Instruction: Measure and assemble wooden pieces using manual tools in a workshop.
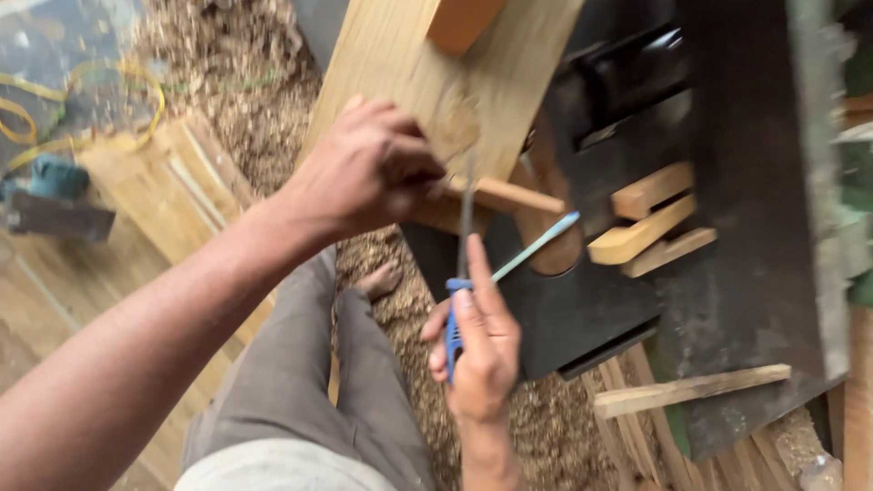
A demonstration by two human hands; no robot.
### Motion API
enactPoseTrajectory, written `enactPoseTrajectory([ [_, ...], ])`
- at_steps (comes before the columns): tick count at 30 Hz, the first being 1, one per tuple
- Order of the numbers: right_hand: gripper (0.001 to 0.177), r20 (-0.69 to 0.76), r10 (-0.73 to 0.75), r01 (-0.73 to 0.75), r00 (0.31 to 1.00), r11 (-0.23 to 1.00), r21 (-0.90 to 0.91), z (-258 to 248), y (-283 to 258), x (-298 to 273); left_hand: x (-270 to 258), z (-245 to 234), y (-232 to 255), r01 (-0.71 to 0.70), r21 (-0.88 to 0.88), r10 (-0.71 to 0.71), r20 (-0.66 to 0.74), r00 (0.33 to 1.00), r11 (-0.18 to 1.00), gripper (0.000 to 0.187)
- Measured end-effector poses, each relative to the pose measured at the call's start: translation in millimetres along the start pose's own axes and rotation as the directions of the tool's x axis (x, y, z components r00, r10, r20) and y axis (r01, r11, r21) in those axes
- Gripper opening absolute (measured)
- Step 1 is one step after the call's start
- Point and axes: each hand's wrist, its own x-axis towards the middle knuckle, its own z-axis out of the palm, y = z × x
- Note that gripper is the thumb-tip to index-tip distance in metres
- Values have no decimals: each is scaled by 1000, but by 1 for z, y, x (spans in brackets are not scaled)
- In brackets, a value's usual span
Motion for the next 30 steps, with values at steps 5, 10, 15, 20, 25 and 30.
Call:
enactPoseTrajectory([
  [5,55,-3,72,-71,997,985,157,4,-21,-8,-2,3,-1,-10,-3,10,-48,999,1000,13],
  [10,55,-16,107,-106,994,993,60,11,-31,-10,-5,3,2,-59,-10,57,-112,992,998,14],
  [15,53,-40,39,-47,998,978,-203,23,-19,-14,-9,8,6,-120,76,133,-184,974,990,22],
  [20,51,-51,-27,14,998,971,-239,24,-1,-7,-19,18,-2,-153,34,157,-165,974,988,23],
  [25,49,-35,-137,121,990,947,-297,22,16,-1,-28,26,-11,-166,16,167,-80,983,986,22],
  [30,47,18,-219,216,976,943,-254,19,21,7,-26,23,-7,-162,2,162,-49,986,987,20],
])
